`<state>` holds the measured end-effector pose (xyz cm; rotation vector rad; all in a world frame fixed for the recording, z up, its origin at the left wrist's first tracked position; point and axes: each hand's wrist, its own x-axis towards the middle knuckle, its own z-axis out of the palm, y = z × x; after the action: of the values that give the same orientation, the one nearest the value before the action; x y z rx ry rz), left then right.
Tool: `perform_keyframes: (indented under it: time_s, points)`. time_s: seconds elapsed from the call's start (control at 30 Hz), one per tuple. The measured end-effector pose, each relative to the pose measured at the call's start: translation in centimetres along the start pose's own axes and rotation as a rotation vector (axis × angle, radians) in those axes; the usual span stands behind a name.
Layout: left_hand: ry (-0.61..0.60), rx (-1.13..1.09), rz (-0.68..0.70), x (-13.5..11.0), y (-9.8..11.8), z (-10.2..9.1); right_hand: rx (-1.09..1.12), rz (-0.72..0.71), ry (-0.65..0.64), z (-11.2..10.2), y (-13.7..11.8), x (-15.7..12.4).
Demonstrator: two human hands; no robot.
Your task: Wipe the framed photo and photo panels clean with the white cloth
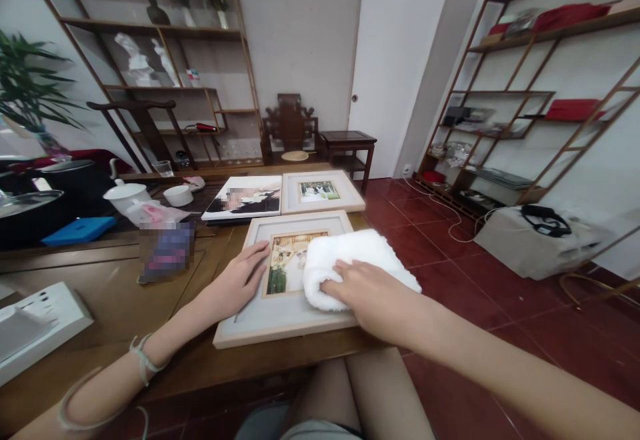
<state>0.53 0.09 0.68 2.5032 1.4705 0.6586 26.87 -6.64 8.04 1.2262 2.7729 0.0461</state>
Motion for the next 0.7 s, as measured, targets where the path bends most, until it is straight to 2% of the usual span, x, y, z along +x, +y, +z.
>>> perform_keyframes:
  time_s: [0.13,0.23,0.4,0.53,0.7]
  points:
    - [0.014,-0.01,0.011,0.0,0.1,0.0,-0.122,0.029,0.16,1.1,2.9,2.9]
    - [0.009,-0.013,-0.002,0.0,0.2,-0.1,-0.186,0.089,0.273,1.1,5.2,5.7]
    - [-0.007,-0.013,-0.017,0.0,0.3,-0.3,-0.211,0.067,0.329,1.5,7.3,8.9]
    - [-0.006,-0.005,-0.025,0.0,0.3,-0.2,-0.189,0.023,0.291,2.9,7.2,8.8]
    - [0.023,-0.01,-0.008,0.0,0.2,0.0,-0.15,-0.011,0.242,2.9,4.7,5.5]
